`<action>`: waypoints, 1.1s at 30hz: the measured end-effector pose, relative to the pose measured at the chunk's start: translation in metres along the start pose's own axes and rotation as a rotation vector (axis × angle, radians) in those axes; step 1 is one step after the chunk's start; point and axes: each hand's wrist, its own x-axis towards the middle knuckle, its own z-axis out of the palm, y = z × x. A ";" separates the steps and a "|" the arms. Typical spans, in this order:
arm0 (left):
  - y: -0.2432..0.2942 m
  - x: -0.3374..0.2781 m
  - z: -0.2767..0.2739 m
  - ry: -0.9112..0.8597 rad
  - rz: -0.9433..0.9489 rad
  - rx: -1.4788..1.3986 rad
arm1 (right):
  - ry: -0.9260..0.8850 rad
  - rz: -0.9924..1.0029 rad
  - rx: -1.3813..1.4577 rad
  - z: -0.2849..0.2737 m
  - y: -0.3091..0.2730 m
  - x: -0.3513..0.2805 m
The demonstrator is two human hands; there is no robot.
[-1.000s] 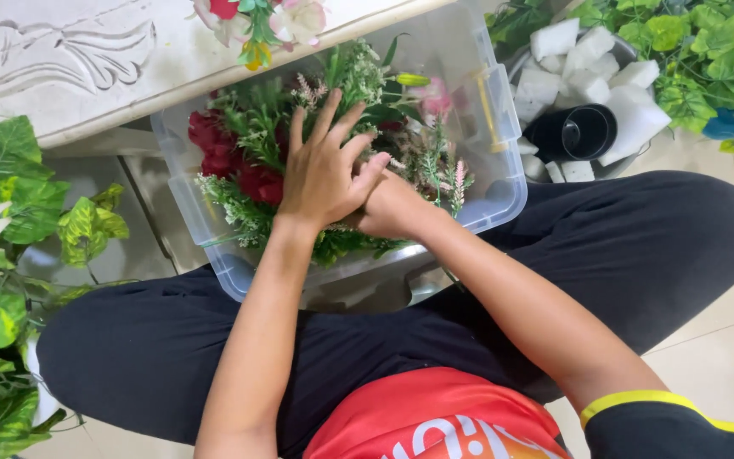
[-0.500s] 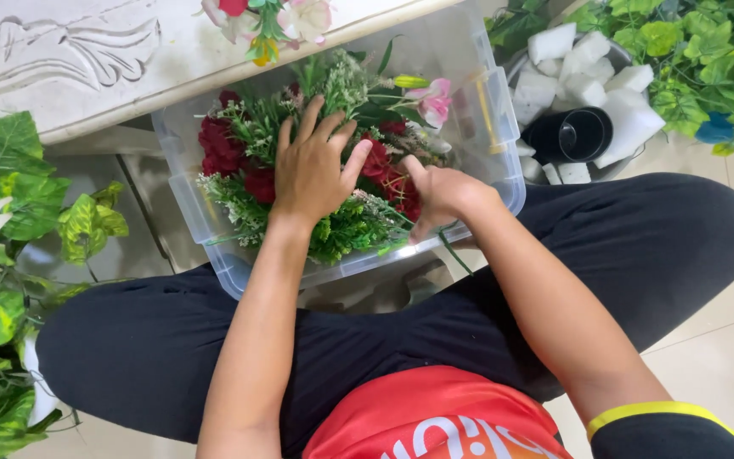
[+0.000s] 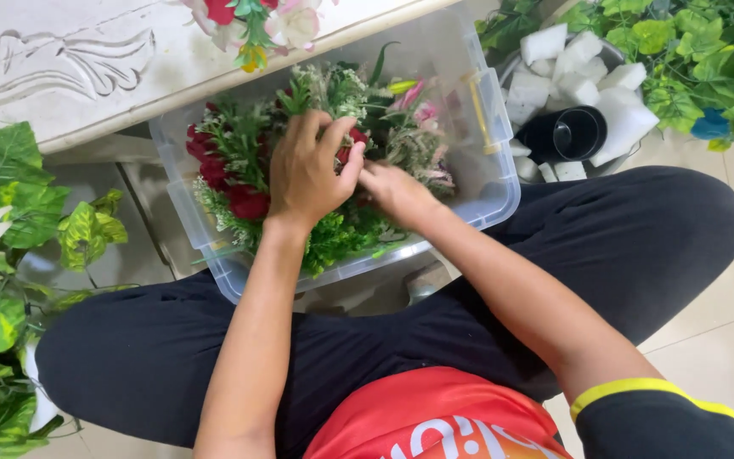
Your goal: The person is selecting artificial flowers from a storage bin and arranging them on a small table to create a bouquet.
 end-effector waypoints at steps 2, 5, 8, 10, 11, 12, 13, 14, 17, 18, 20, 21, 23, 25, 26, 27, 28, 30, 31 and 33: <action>0.009 0.002 -0.007 0.046 0.014 0.051 | 0.054 -0.109 -0.141 0.031 0.003 0.001; 0.016 0.004 -0.005 0.004 -0.062 0.090 | 0.105 -0.188 -0.153 0.015 -0.009 0.000; 0.023 0.012 -0.015 -0.144 -0.122 0.026 | 0.081 -0.133 -0.183 -0.002 -0.011 -0.001; 0.022 0.013 -0.016 -0.197 -0.096 -0.013 | 0.060 -0.123 -0.343 -0.010 -0.007 -0.001; 0.020 0.008 -0.009 -0.222 -0.103 -0.028 | 0.065 -0.085 -0.382 -0.016 -0.006 -0.003; 0.019 0.004 -0.002 -0.248 -0.109 -0.043 | 0.069 -0.047 -0.421 -0.022 -0.005 -0.005; 0.020 0.002 0.003 -0.249 -0.104 -0.049 | 0.068 -0.040 -0.424 -0.029 -0.003 -0.007; 0.022 0.000 0.007 -0.236 -0.084 -0.056 | 0.065 0.070 -0.215 -0.036 -0.002 -0.009; 0.020 -0.010 0.019 -0.194 -0.068 -0.053 | 0.080 0.254 0.326 -0.046 0.021 -0.009; 0.018 -0.014 0.024 -0.169 -0.071 -0.049 | 0.095 0.331 0.659 -0.047 0.033 -0.009; 0.012 -0.020 0.029 -0.172 -0.045 -0.021 | 0.195 0.475 0.590 -0.047 0.037 -0.006; 0.009 -0.021 0.033 -0.166 -0.012 0.001 | 0.304 0.619 0.506 -0.049 0.041 -0.005; 0.016 -0.021 0.028 -0.193 -0.026 -0.022 | 0.375 0.581 0.283 -0.047 0.034 0.000; 0.019 -0.021 0.027 -0.221 -0.048 -0.040 | 0.437 0.532 0.065 -0.050 0.030 0.009; 0.018 -0.023 0.029 -0.235 -0.063 -0.080 | 0.390 0.530 0.095 -0.054 0.029 0.014; 0.018 -0.023 0.031 -0.246 -0.079 -0.121 | 0.344 0.525 0.124 -0.059 0.028 0.020; 0.016 -0.025 0.030 -0.246 -0.081 -0.118 | 0.342 0.522 0.126 -0.057 0.027 0.023; 0.015 -0.026 0.033 -0.254 -0.090 -0.119 | 0.034 0.649 0.261 -0.057 0.028 0.026; 0.018 -0.020 0.028 -0.250 -0.090 -0.116 | 0.037 0.645 0.259 -0.043 0.039 0.023; 0.024 -0.007 0.018 -0.252 -0.102 -0.146 | -0.252 0.669 0.266 -0.016 0.060 0.016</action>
